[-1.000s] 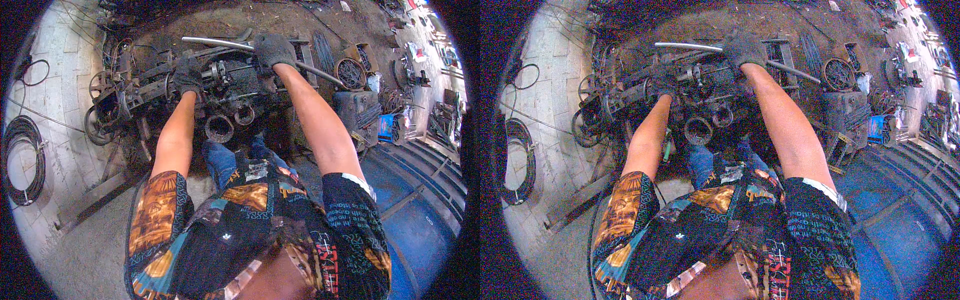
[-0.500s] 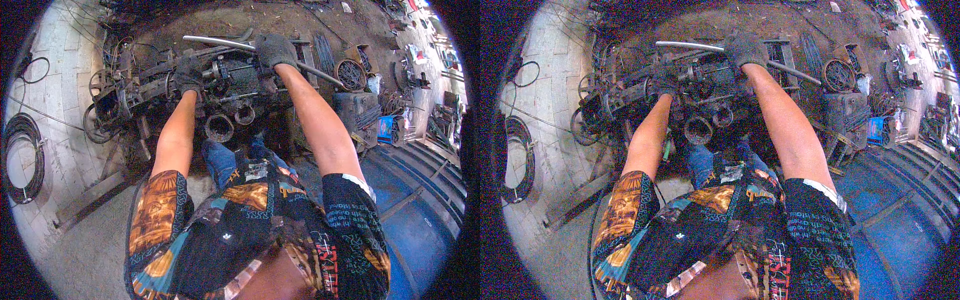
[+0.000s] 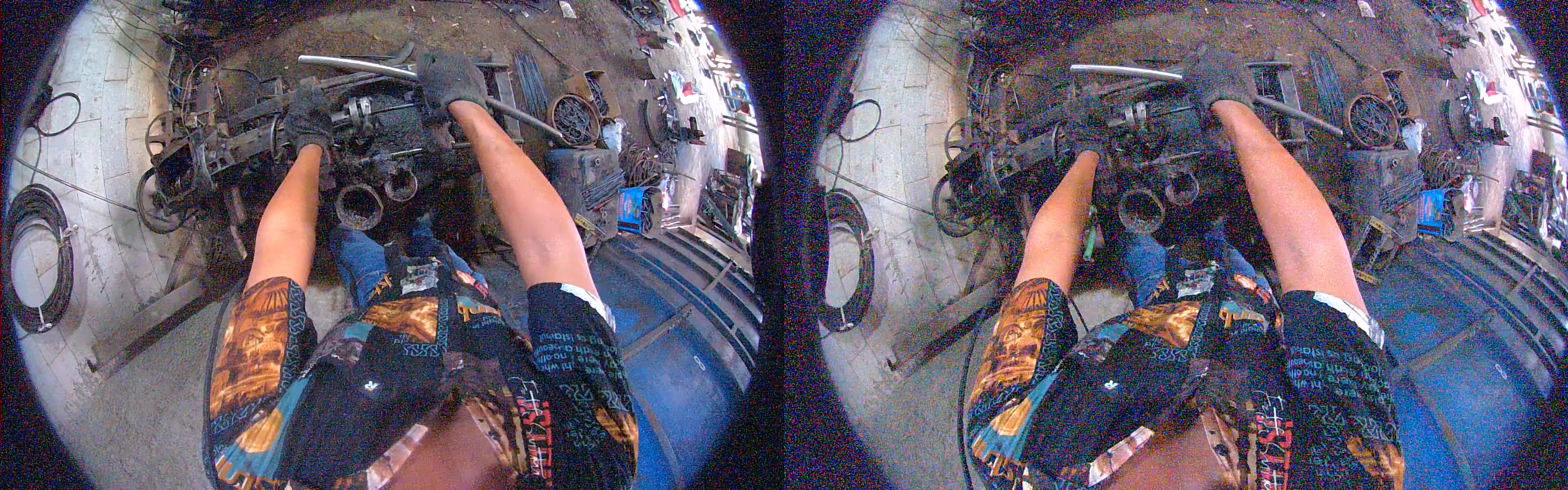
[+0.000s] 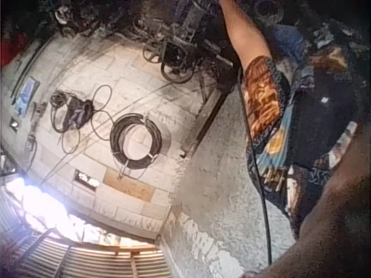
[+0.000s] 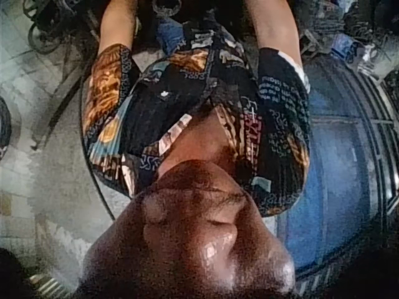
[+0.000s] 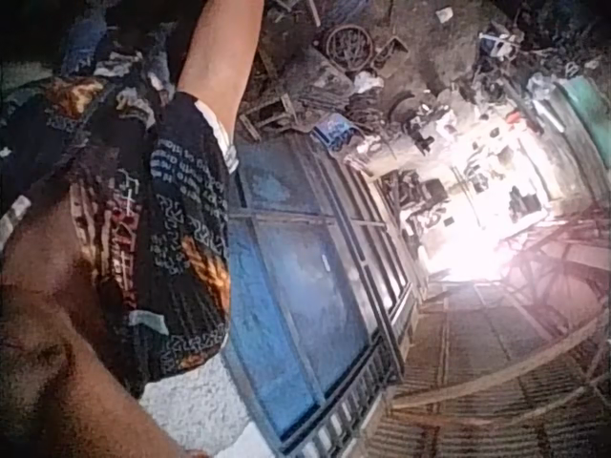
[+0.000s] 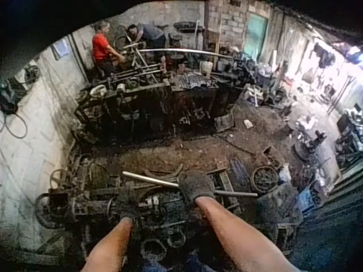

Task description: Operating a metal rod bending or processing machine on a fabrication floor.

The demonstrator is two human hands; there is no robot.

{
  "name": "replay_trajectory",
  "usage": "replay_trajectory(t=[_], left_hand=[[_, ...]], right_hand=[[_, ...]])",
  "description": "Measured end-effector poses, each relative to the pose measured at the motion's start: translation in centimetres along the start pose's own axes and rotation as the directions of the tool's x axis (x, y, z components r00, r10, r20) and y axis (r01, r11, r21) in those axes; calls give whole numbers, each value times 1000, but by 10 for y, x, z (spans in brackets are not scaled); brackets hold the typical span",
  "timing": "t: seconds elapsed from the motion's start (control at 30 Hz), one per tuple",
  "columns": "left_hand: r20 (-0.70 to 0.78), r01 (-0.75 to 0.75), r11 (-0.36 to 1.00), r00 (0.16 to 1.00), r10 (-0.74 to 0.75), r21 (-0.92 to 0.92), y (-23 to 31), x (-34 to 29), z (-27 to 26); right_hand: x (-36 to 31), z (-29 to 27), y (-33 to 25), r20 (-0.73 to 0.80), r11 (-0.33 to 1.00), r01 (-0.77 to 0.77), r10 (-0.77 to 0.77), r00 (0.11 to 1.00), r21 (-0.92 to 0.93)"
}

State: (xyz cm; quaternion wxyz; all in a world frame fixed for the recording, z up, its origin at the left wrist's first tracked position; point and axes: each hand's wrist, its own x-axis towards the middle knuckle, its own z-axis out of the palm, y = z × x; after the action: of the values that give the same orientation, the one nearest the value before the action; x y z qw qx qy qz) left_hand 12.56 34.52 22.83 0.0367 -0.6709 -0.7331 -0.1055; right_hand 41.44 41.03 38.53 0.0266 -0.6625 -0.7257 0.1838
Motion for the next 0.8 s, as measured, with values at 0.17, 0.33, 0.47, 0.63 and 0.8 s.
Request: replay_trajectory(t=[0.17,0.33,0.47,0.63,0.8], left_hand=[[-38,-35,999,999,36,23,3,1,-6],[-65,-50,998,997,52,34,3,5,-5],[-73,-61,997,995,64,40,2,5,-3],[-84,-70,996,994,74,49,2,5,-4],[-95,-79,995,992,85,63,-3,5,5]], right_hand=[[-2,-3,1,-19,999,-7,8,1000,49],[2,1,3,-5,999,18,-18,1000,37],[5,10,5,-37,999,-10,12,999,52],[6,14,7,-120,1000,16,-14,993,17],[7,9,7,-39,996,92,-93,995,-21]])
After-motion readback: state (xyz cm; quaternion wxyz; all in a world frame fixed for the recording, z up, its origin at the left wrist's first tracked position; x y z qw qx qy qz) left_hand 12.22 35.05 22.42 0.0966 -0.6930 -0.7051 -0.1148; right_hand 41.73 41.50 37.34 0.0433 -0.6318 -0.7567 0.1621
